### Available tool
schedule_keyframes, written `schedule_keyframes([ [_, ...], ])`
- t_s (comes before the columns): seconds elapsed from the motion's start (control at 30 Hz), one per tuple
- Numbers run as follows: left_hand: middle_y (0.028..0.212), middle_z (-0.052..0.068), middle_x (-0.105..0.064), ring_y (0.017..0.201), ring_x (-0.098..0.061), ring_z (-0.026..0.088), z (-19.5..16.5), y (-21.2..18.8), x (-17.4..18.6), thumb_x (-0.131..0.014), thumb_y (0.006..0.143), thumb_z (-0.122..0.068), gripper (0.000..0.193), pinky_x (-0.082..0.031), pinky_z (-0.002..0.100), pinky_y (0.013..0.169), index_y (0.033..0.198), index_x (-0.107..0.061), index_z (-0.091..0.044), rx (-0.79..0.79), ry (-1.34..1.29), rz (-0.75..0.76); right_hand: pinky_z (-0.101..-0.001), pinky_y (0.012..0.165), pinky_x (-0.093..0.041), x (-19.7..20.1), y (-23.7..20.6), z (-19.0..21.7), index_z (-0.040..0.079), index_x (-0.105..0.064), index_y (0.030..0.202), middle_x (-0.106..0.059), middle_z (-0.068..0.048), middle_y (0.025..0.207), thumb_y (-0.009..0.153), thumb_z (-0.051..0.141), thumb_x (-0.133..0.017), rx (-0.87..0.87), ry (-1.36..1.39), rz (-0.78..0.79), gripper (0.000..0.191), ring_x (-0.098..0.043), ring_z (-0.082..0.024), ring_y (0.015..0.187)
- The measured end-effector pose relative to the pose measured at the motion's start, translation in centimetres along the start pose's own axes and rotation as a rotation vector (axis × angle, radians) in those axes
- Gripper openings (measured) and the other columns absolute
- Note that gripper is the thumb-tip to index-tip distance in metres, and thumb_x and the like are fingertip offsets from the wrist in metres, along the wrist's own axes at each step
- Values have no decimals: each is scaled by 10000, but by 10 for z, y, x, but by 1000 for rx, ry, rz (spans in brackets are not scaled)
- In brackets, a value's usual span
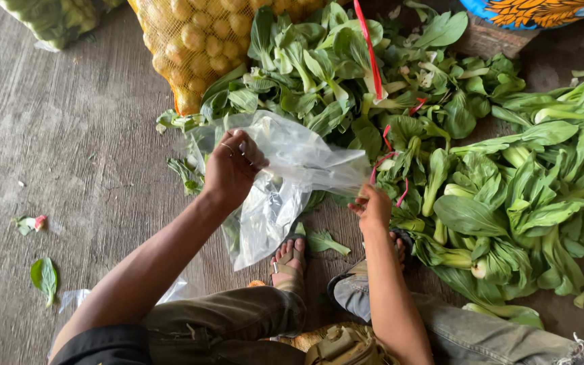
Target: The person sits on the floor of a produce market among piles of bok choy. They open clear plastic bags, gather several stalks into bunches by hand, place the bunches into a bag, and adjust the packed bag.
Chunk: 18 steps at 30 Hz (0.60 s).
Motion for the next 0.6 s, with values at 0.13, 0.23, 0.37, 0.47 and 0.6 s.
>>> schedule_keyframes([
  [0.13, 808, 30, -585, 947, -739, 171, -3, -8, 12, -496, 770, 101, 556, -540, 381, 788, 1257, -470, -166, 217, 650, -179, -489, 674, -557, 3, -10, 28, 22, -465, 1284, -566, -123, 1060, 810, 120, -751, 525, -347, -22, 562, -606, -276, 867],
  [0.23, 775, 58, -592, 787, -584, 187, 9, -11, 7, -817, 932, -280, 385, -528, 418, 714, 1037, -692, 69, 205, 1512, 72, -543, 854, -495, -21, -43, 56, -14, -375, 1460, -466, -310, 1257, 651, 130, -882, 1132, -953, 83, 966, -533, -441, 1057],
  [0.37, 836, 79, -721, 756, -633, 162, 36, -18, -8, -583, 932, -194, 326, -541, 348, 743, 1177, -791, -139, 161, 1338, 329, -516, 952, -470, -54, -76, 54, 9, -394, 1487, -599, -286, 1256, 662, 158, -906, 1190, -998, 368, 983, -570, -386, 1147],
  [0.47, 821, 153, -650, 747, -595, 203, 58, -30, -14, -524, 985, -215, 398, -523, 414, 720, 1257, -802, -131, 402, 1331, 491, -393, 841, -545, -57, -75, 48, 69, -558, 1409, -692, -152, 1100, 825, 63, -784, 915, -787, 289, 626, -660, -221, 962],
  [0.6, 839, 131, -681, 753, -656, 268, 57, -30, -11, -721, 920, -282, 475, -541, 440, 635, 1287, -592, -10, -35, 1741, 494, -299, 672, -533, -32, -63, 74, 48, -673, 1243, -686, -55, 916, 952, -15, -740, 1058, -748, 49, 305, -632, -151, 756],
])
Point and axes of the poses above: each hand's wrist, its own y-axis towards the middle knuckle, its own x-axis out of the back of the hand, z = x × y, the point moved 3 cm from there along y, towards the middle knuckle
